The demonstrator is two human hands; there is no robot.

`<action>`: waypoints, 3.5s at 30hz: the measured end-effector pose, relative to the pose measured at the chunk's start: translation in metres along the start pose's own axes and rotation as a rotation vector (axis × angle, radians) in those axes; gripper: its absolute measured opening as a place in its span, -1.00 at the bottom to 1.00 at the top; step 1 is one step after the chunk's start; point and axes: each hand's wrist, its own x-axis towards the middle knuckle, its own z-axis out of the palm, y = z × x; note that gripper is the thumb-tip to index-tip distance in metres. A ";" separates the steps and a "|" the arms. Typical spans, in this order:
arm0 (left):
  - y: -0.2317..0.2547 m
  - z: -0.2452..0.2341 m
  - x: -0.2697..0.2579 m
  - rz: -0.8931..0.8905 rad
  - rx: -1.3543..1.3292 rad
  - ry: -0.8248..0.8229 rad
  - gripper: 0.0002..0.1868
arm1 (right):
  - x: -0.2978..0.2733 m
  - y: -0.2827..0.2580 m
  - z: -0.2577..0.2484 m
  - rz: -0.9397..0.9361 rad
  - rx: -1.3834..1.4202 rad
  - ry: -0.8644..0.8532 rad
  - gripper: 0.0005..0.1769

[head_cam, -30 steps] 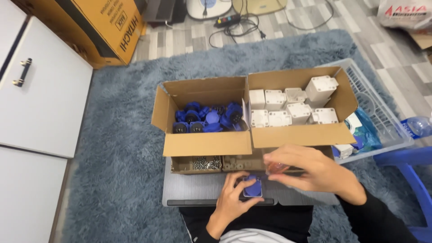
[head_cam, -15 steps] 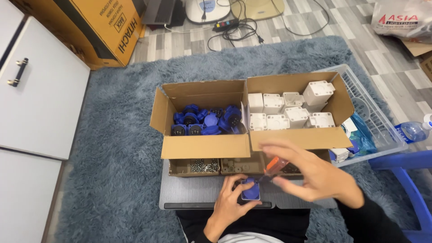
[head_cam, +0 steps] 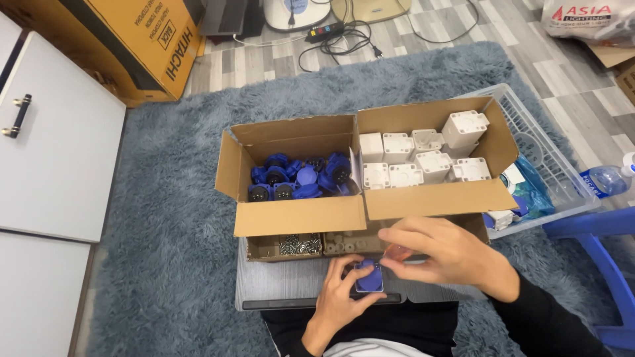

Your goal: Assembling plastic electrical components by inserting sockets into housings and securing them with screws.

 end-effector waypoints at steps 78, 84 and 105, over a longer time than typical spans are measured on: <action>0.001 -0.002 0.002 0.016 0.029 0.018 -0.37 | -0.012 -0.001 0.000 0.112 0.125 -0.112 -0.26; -0.003 0.005 -0.004 0.027 0.064 0.031 -0.38 | -0.015 -0.018 0.013 0.151 -0.174 0.034 -0.29; -0.001 0.002 -0.006 0.043 0.099 0.026 -0.46 | -0.007 -0.065 0.047 0.303 0.083 0.568 -0.48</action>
